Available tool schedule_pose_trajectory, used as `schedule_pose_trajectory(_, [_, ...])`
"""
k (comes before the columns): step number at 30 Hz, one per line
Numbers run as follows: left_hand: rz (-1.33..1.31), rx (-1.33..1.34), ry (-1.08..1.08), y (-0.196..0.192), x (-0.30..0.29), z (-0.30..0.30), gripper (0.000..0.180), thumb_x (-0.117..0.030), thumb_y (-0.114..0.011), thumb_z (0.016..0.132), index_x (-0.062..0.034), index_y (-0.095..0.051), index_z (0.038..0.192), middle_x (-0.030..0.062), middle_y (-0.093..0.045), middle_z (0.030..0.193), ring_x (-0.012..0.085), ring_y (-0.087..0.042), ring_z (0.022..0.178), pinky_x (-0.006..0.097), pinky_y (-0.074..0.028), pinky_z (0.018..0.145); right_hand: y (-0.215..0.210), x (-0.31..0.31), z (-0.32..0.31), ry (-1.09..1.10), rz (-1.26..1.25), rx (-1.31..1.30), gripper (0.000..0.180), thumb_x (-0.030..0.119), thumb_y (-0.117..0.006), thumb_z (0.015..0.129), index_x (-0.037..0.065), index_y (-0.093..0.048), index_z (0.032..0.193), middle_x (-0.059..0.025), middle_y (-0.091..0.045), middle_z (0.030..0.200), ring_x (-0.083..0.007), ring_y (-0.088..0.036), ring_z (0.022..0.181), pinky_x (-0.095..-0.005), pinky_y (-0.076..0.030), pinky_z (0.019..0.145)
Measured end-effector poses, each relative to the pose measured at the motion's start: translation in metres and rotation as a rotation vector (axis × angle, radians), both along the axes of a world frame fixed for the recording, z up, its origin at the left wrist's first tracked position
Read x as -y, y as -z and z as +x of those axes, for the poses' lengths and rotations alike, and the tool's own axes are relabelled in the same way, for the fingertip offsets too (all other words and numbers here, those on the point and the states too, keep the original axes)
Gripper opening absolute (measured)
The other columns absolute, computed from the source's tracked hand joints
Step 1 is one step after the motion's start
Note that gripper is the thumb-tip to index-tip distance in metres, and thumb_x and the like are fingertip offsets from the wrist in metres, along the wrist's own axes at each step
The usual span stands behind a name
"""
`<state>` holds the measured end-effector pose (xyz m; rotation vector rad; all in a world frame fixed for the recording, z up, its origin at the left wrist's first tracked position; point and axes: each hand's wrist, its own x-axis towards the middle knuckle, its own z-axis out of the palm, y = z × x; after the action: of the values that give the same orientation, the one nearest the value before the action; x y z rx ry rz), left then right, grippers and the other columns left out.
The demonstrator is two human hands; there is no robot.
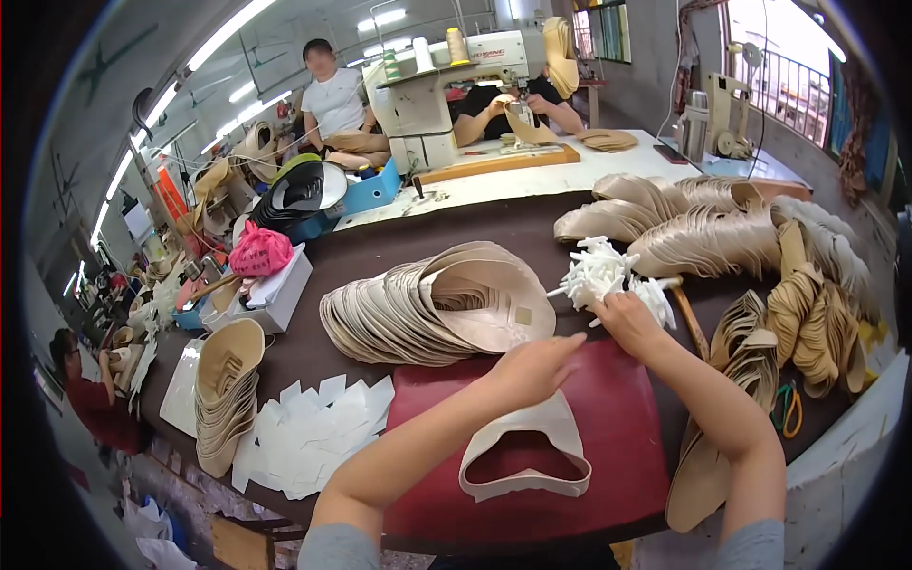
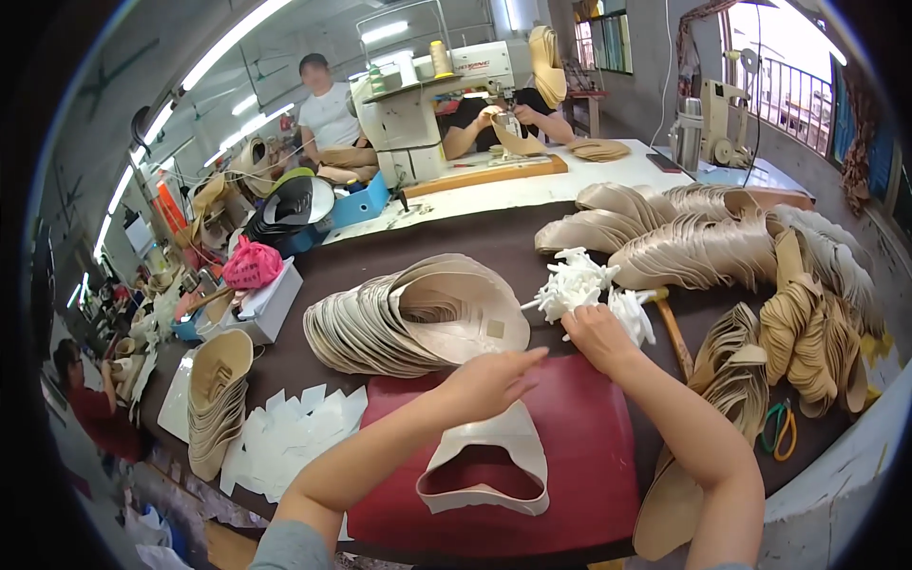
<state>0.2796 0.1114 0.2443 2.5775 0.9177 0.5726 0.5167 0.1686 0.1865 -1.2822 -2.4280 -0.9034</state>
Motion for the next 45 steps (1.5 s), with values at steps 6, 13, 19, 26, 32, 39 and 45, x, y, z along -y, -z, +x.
schedule_pose_trajectory(6, [-0.2, 0.165, -0.015, 0.081, -0.126, 0.093, 0.057, 0.0, -0.056, 0.079, -0.011, -0.046, 0.134, 0.0145, -0.066, 0.111, 0.0348, -0.064, 0.099, 0.04, -0.05, 0.083, 0.005, -0.016, 0.036, 0.049, -0.213, -0.156, 0.013, 0.012, -0.053, 0.085, 0.007, -0.058, 0.095, -0.0137, -0.058, 0.084, -0.0317, -0.06, 0.066, -0.0396, -0.047, 0.068])
schedule_pose_trajectory(13, [-0.223, 0.182, -0.121, 0.097, -0.195, 0.107, 0.054, 0.003, -0.052, 0.077, -0.0116, -0.05, 0.129, 0.0114, -0.068, 0.109, 0.0325, -0.064, 0.098, 0.037, -0.049, 0.085, 0.0, -0.068, 0.074, -0.074, -0.415, -0.521, 0.014, 0.01, -0.057, 0.083, 0.005, -0.06, 0.096, -0.0123, -0.062, 0.09, -0.0337, -0.06, 0.073, -0.0389, -0.047, 0.068])
schedule_pose_trajectory(19, [-0.394, 0.103, -0.035, 0.094, -0.137, 0.086, 0.045, -0.013, -0.059, 0.084, -0.0119, -0.048, 0.127, 0.0078, -0.066, 0.113, 0.0266, -0.063, 0.097, 0.035, -0.049, 0.083, -0.038, -0.003, 0.047, -0.144, -0.438, -0.904, 0.023, 0.0, -0.063, 0.08, 0.001, -0.067, 0.102, -0.0085, -0.068, 0.085, -0.0193, -0.06, 0.066, -0.0289, -0.047, 0.061])
schedule_pose_trajectory(26, [-0.383, 0.347, -0.056, -0.001, -0.006, 0.017, 0.023, -0.027, -0.049, 0.094, -0.0074, -0.061, 0.097, 0.0098, -0.067, 0.092, 0.0269, -0.06, 0.073, 0.037, -0.047, 0.068, -0.099, 0.102, -0.05, -0.056, -0.661, -1.228, 0.019, 0.002, -0.064, 0.082, -0.001, -0.066, 0.101, -0.0056, -0.066, 0.079, -0.0119, -0.058, 0.065, -0.0224, -0.047, 0.062])
schedule_pose_trajectory(32, [-0.232, 0.066, -0.066, -0.054, 0.088, -0.059, 0.025, -0.025, -0.047, 0.096, -0.0063, -0.064, 0.096, 0.0112, -0.069, 0.089, 0.0317, -0.062, 0.075, 0.04, -0.048, 0.068, -0.139, 0.175, -0.103, -0.118, -0.858, -1.181, 0.015, 0.002, -0.063, 0.085, -0.002, -0.066, 0.099, -0.0055, -0.064, 0.076, -0.0095, -0.057, 0.063, -0.0198, -0.047, 0.062])
schedule_pose_trajectory(39, [-0.063, 0.062, 0.093, -0.003, 0.197, -0.141, 0.036, -0.024, -0.054, 0.093, -0.0062, -0.052, 0.124, 0.012, -0.068, 0.103, 0.0322, -0.065, 0.082, 0.04, -0.05, 0.069, -0.154, 0.262, -0.132, -0.096, -0.757, -1.298, 0.015, 0.0, -0.064, 0.084, -0.003, -0.066, 0.099, -0.0055, -0.063, 0.076, -0.0101, -0.057, 0.063, -0.0195, -0.047, 0.061])
schedule_pose_trajectory(45, [0.0, 0.022, -0.028, 0.035, 0.215, -0.142, 0.039, -0.019, -0.057, 0.087, -0.0084, -0.049, 0.124, 0.0107, -0.068, 0.093, 0.032, -0.065, 0.077, 0.039, -0.049, 0.062, -0.111, 0.309, -0.154, -0.157, -0.755, -1.621, 0.014, -0.002, -0.065, 0.084, -0.005, -0.066, 0.098, -0.0065, -0.064, 0.078, -0.0113, -0.058, 0.063, -0.0202, -0.048, 0.06])
